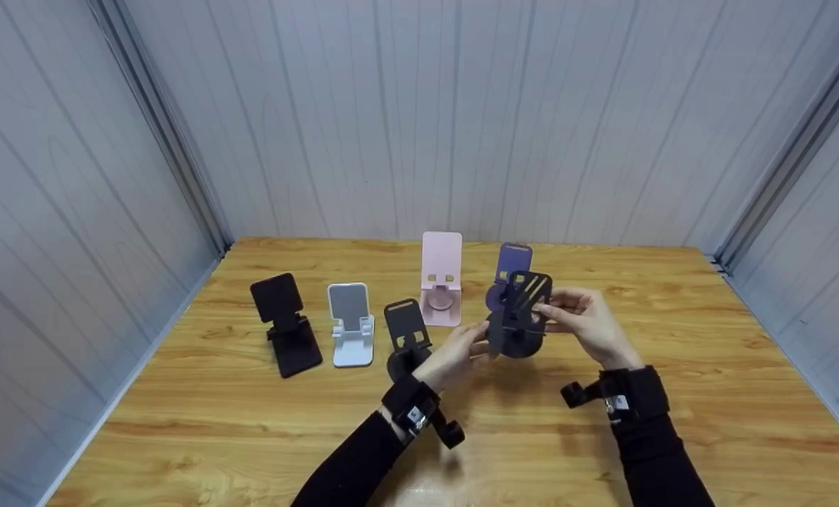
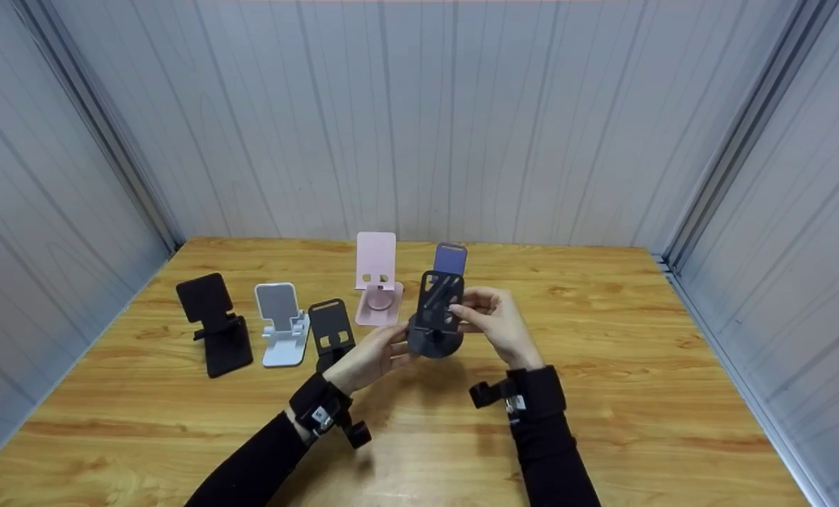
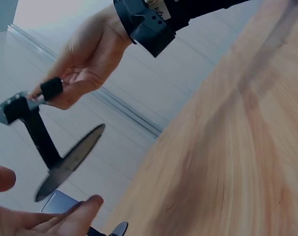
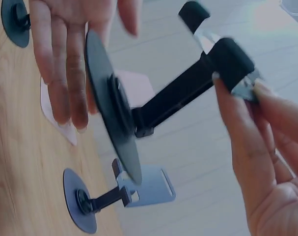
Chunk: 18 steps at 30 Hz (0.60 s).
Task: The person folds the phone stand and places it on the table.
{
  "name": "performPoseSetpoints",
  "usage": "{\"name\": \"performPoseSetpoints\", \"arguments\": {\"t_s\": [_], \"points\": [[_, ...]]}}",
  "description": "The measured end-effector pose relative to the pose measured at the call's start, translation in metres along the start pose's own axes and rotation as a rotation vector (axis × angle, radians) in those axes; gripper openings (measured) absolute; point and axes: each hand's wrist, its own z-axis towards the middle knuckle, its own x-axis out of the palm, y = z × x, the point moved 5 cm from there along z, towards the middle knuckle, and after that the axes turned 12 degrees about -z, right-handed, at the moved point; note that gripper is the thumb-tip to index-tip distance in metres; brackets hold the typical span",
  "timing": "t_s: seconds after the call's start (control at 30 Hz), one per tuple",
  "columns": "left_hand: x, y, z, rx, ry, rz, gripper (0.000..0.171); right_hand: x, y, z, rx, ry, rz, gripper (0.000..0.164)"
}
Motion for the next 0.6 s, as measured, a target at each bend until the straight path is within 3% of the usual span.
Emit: {"name": "performPoseSetpoints", "arguments": {"t_s": [0.23,0.5,0.6], "points": [[-0.0066,-0.0035,0.0004,0.039,-0.055,-0.024,0.021,0.0072,0.0053,-0.0002,-0.055,0.063,-0.035,0.029],[-0.0098,-0.0027,0.0001,0.035,-0.083,-0.032,0.018,0.0110,0.0053,0.0020,-0.028,-0.019,-0.160,0.006],[-0.0101,-0.0030,0.0007,0.038,-0.080,-0.039,0.018,0.0114,0.0056,0.0023,-0.024,-0.023,-0.197,0.009]]}}
